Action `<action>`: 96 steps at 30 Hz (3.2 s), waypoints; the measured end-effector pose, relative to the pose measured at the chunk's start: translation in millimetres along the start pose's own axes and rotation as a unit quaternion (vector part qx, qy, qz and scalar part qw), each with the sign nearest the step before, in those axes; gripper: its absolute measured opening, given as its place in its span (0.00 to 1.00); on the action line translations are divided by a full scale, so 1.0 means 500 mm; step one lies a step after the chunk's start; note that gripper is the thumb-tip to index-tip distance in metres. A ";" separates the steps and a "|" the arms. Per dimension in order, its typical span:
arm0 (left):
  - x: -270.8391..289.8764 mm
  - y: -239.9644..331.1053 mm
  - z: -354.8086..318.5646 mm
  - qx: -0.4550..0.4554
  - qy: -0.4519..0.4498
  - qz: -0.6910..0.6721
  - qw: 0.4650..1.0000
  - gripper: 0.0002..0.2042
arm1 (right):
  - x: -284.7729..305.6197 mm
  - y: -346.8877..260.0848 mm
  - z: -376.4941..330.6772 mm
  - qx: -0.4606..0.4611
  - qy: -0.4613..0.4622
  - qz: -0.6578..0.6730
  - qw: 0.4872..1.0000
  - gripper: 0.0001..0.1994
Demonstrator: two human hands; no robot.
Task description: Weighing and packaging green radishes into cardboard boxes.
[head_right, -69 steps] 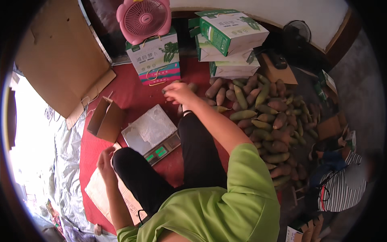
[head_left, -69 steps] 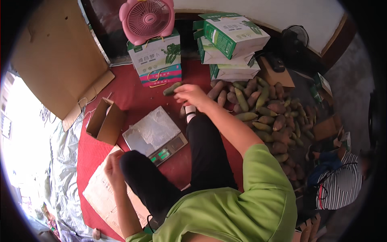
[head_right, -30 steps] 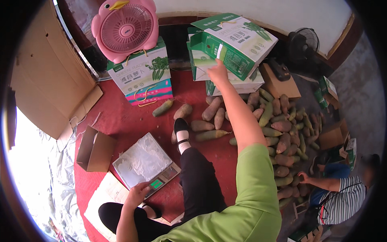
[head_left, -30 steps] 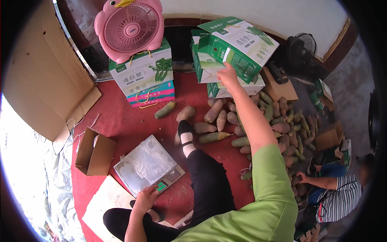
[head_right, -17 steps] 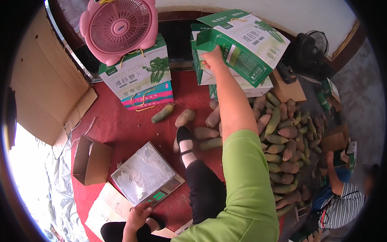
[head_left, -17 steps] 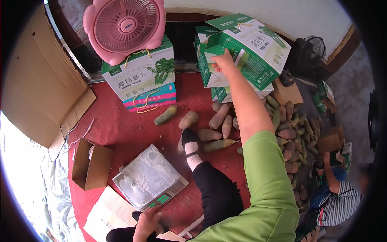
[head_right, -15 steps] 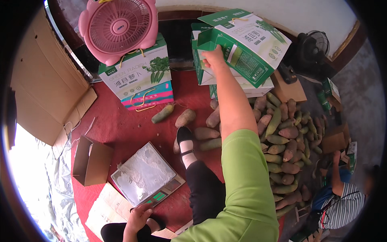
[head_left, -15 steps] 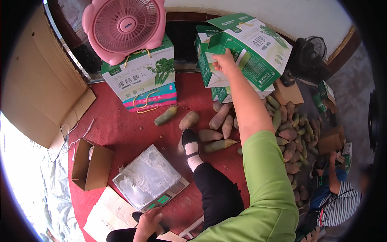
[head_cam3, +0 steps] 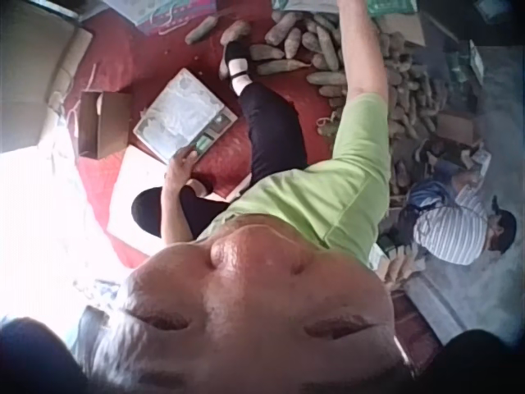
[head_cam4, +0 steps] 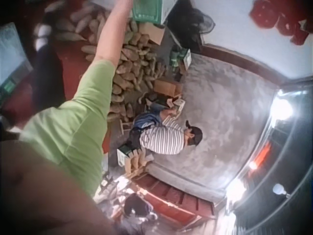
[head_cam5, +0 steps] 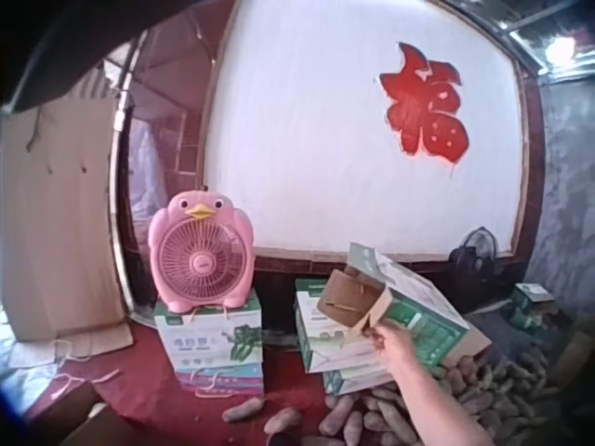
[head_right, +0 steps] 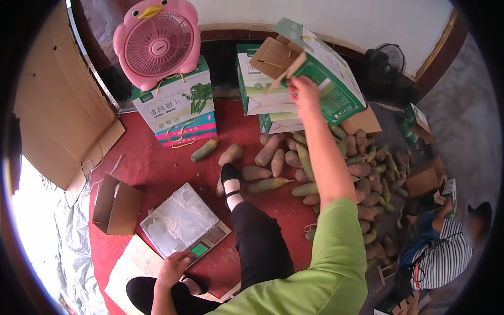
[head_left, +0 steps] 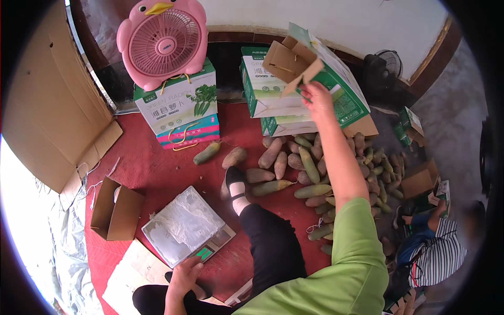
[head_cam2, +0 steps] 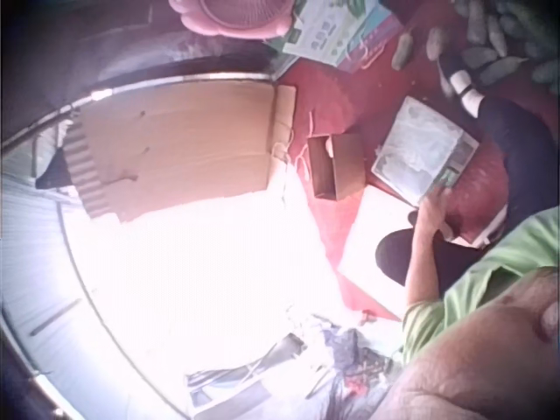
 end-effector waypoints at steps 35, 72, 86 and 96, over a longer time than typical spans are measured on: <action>0.205 -0.202 -0.126 -0.036 0.422 0.132 0.896 0.26 | -0.076 0.069 -0.481 -0.246 -0.381 0.176 0.873 0.14; 0.199 -0.253 -0.162 0.240 0.495 -0.148 0.822 0.09 | -0.188 0.481 -0.509 -0.463 -0.199 0.106 0.857 0.21; 0.233 -0.088 -0.165 -0.102 0.389 0.002 0.916 0.13 | -0.158 0.536 -0.454 -0.489 -0.260 0.068 0.830 0.20; 0.238 -0.057 -0.240 -0.145 0.387 0.036 0.910 0.20 | -0.175 0.536 -0.473 -0.507 -0.180 0.089 0.839 0.19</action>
Point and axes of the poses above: each hand's wrist, its own z-axis towards the middle knuckle, its own x-axis out of the back of the hand, y = z × x, the point moved 4 cm from there along z, towards the middle knuckle, and after that the axes turned 12 degrees about z, right-handed, at the moved point
